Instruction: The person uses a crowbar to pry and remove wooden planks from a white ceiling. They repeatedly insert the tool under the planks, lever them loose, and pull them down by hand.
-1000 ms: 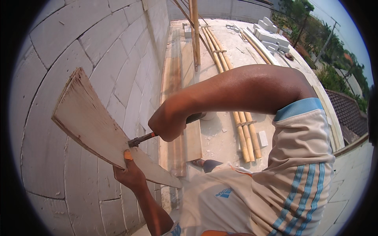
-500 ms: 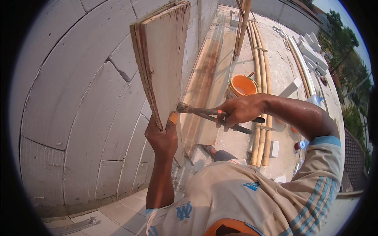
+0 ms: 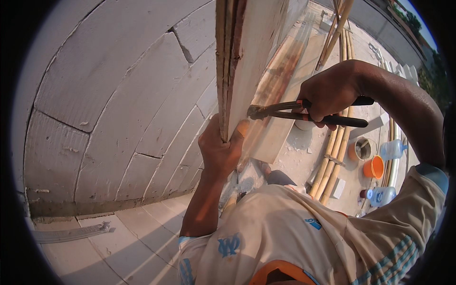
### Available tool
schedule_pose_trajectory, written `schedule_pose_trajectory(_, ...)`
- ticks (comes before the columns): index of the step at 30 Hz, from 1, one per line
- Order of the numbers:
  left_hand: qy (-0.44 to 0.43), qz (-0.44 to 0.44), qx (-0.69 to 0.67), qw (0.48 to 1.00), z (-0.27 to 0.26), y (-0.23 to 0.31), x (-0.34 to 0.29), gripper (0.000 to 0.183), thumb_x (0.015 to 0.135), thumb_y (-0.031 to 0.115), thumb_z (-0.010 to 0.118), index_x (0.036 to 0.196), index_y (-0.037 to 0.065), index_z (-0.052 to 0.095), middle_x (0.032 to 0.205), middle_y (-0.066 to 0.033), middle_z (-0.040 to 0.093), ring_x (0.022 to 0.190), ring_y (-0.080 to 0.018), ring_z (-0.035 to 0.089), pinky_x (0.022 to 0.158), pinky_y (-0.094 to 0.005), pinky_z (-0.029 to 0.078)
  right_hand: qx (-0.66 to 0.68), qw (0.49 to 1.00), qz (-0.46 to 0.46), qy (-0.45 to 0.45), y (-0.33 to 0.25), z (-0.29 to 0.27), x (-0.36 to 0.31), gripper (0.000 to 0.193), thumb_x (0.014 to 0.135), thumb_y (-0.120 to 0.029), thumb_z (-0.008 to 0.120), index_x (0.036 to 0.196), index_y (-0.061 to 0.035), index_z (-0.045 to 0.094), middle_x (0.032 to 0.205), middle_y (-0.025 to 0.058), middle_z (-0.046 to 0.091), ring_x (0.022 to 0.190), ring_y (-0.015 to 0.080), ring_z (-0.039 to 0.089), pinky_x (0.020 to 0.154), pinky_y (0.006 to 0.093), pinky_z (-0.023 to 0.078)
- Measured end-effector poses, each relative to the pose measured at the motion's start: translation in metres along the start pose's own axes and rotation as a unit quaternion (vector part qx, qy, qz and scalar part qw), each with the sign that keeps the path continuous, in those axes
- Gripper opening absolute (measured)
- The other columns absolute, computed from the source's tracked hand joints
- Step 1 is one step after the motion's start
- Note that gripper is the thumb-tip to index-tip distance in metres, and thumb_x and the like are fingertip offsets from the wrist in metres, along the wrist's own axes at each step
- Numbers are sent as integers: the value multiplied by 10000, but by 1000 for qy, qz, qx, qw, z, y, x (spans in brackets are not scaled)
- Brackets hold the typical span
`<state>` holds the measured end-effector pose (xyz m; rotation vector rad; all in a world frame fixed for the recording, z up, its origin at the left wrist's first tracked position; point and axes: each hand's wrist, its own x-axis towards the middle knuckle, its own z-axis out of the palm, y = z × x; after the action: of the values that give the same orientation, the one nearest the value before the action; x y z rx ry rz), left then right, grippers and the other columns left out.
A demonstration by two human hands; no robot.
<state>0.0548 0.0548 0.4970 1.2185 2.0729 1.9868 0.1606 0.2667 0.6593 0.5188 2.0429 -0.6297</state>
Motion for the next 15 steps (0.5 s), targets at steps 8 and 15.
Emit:
schedule_pose_trajectory(8, 69, -41, -6, 997, -46, -17, 8, 253, 832, 88, 732, 1043, -34, 664, 879, -113, 715, 782, -145, 660, 711, -300, 523, 246, 952, -173, 56, -19, 71, 74, 330, 888, -71, 541, 1202, 24, 586, 1019, 99, 686, 1015, 173, 644, 903, 328, 497)
schedule_pose_trajectory(15, 94, -68, -10, 993, -67, -18, 1, 261, 847, 125, 744, 1028, -46, 665, 881, -77, 694, 775, -138, 619, 727, -284, 491, 376, 869, -323, 9, -17, 122, 141, 304, 972, -148, 509, 1226, 18, 534, 838, 46, 602, 831, 119, 595, 747, 295, 485)
